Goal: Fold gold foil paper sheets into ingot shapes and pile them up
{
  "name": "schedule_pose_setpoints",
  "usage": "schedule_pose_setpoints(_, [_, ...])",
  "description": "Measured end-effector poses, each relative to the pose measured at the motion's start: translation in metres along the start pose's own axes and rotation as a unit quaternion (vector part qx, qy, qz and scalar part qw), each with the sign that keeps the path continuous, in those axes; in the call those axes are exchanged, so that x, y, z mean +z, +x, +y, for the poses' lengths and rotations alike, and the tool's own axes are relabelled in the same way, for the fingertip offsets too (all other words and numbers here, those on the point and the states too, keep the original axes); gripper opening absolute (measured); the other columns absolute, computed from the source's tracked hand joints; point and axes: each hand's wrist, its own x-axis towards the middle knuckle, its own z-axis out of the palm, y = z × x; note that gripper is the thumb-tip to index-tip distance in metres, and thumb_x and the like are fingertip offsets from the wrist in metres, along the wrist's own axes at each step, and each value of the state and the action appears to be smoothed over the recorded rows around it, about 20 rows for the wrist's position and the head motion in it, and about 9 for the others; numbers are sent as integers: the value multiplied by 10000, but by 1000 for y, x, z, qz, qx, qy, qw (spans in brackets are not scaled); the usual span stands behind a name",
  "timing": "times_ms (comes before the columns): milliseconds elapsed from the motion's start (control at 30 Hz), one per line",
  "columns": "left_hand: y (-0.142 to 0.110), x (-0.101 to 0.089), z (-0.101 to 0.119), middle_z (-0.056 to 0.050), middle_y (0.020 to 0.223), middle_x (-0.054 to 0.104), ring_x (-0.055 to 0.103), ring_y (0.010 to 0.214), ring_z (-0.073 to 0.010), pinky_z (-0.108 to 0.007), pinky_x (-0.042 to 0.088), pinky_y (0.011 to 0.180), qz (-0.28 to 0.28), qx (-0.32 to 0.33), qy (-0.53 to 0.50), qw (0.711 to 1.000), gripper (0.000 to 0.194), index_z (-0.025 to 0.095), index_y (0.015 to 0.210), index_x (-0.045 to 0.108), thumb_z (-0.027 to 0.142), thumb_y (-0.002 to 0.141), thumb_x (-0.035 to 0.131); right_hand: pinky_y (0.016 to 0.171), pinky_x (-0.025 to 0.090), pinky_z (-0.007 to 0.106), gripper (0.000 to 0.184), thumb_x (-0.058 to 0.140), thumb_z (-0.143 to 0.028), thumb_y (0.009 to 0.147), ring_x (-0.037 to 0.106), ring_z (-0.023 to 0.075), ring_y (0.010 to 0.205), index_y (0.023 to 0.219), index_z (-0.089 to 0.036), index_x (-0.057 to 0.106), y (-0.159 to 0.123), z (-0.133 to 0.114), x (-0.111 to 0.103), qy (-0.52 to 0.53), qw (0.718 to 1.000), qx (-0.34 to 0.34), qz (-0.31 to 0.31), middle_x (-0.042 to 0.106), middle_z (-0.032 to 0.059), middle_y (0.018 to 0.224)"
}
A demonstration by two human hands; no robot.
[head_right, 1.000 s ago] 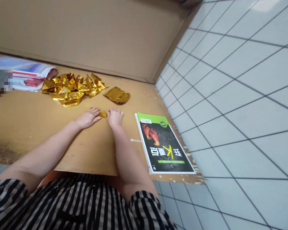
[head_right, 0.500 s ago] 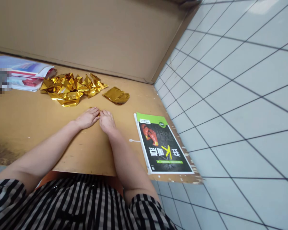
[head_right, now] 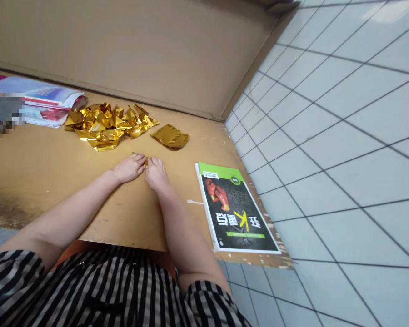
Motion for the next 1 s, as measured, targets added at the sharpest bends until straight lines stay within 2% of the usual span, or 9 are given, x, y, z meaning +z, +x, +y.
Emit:
schedule_pose_setpoints(133, [-1,-1,-1,-161,1240,635,551,1195,-266,-419,419,1067,-4,-11,-7,1000,351,109,1215,598,248,951,411,1041,402,415,412,361,-165,926,507,270,1163,1257,-93,596,0,2,-1,6,1000,0,7,591,190,1285])
schedule_pose_setpoints(300, [-1,-1,0,-139,1264,638,545,1227,-255,-402,413,1080,-1,-26,-16,1000,348,132,1223,600,256,942,435,1037,407,384,393,365,-174,935,515,260,1150,1229,-79,607,-3,3,-7,2,999,34,-1,600,186,1249])
schedule_pose_setpoints(700, [-2,-6,4,-166,1335,603,536,1274,-252,-374,401,1111,-20,-53,-17,998,382,79,1251,585,245,940,438,932,446,381,320,388,-151,914,535,261,1011,1059,-140,673,-8,20,-8,-10,998,53,35,642,152,1098])
schedule_pose_setpoints(1000, [-4,-2,1,-121,1246,650,575,1214,-237,-344,442,1070,18,-76,-22,997,310,146,1171,628,267,915,503,973,424,345,341,381,-115,915,550,257,1067,1093,-101,673,-10,11,-20,-23,994,102,-7,642,161,1127])
